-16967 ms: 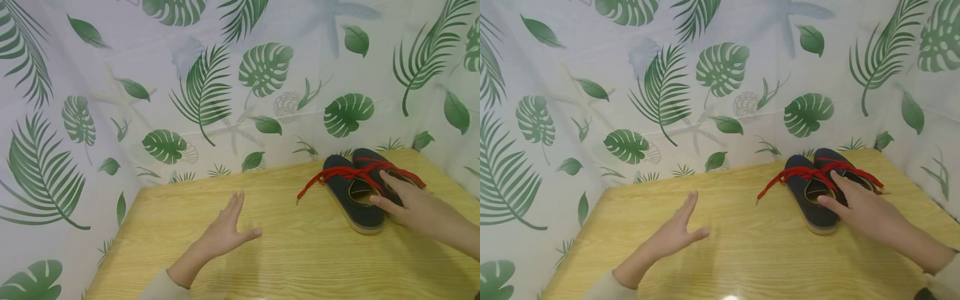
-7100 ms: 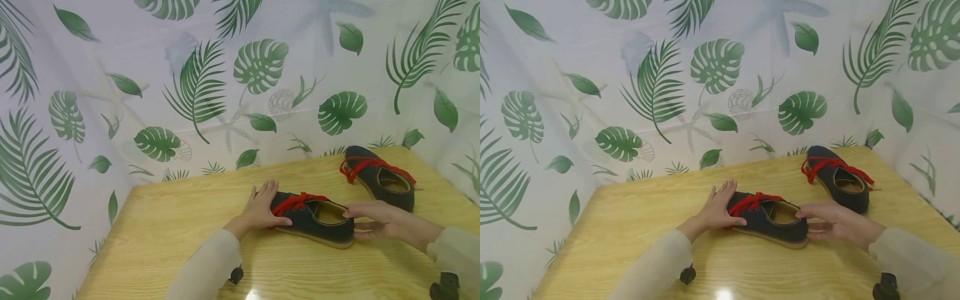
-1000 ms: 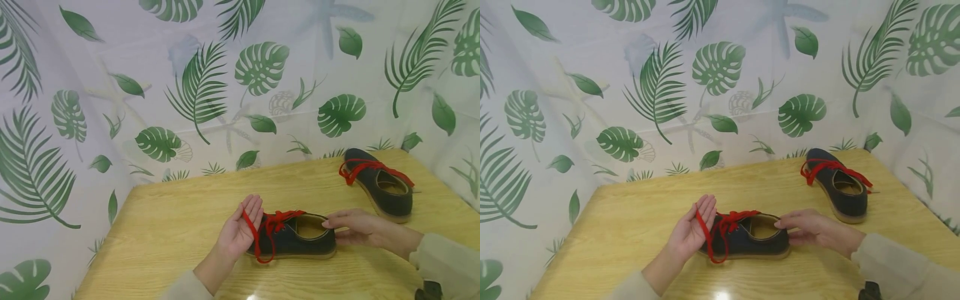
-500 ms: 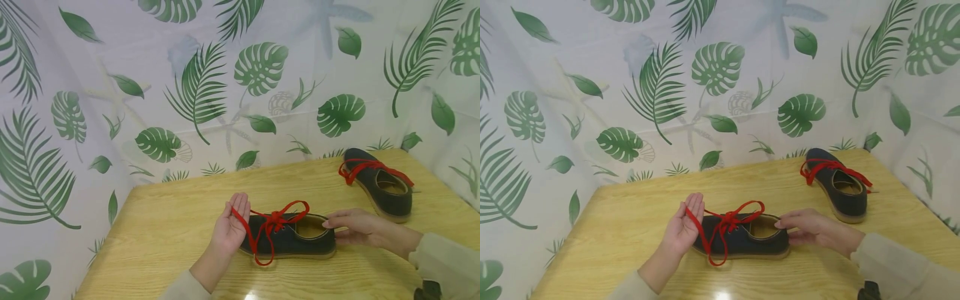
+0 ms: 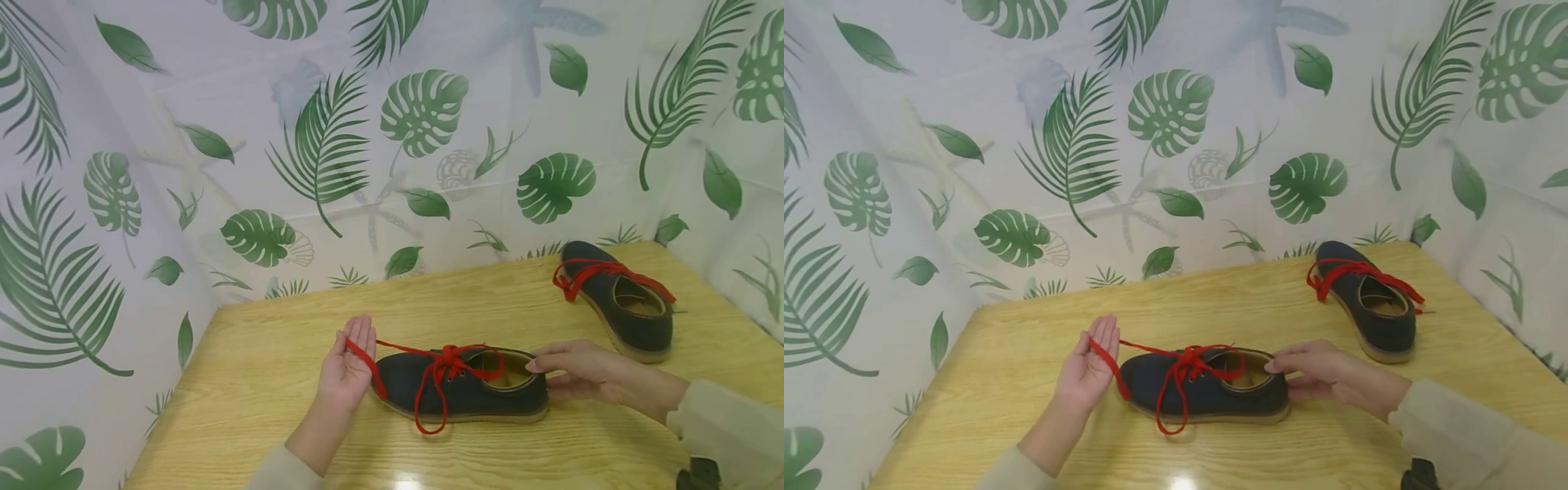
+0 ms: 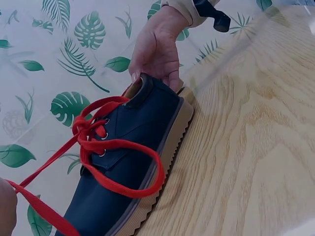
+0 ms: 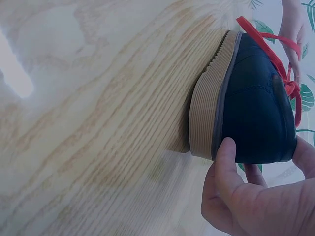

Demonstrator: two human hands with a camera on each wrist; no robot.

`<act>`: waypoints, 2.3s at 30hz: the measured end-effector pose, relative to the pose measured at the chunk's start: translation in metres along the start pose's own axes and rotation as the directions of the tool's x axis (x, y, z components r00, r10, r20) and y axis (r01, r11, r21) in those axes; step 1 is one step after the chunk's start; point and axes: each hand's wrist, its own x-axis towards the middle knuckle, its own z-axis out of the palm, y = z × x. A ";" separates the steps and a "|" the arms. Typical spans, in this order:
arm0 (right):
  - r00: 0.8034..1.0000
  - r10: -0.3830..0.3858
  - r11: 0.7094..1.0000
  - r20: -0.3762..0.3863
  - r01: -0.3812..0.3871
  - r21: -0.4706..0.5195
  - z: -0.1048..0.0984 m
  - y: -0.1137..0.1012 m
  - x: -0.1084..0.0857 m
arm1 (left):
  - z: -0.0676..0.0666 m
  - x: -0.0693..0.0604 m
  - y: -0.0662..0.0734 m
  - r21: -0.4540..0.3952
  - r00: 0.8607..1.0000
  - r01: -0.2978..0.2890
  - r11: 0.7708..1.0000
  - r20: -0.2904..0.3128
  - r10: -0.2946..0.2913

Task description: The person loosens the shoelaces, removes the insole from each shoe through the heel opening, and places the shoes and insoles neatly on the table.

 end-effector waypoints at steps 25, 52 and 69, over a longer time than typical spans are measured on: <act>1.000 -0.004 1.000 -0.002 0.004 -0.014 0.000 -0.001 0.000 | -0.001 -0.003 0.037 -0.127 0.999 -0.053 0.991 -0.010 0.052; 0.998 0.032 0.999 -0.063 -0.032 -0.001 0.003 -0.004 -0.002 | -0.039 0.000 0.095 -0.307 0.987 -0.156 0.939 -0.023 0.157; 0.997 0.015 1.000 -0.070 -0.017 -0.026 0.002 -0.002 -0.002 | -0.039 -0.005 0.124 -0.329 0.972 -0.219 0.919 -0.160 0.174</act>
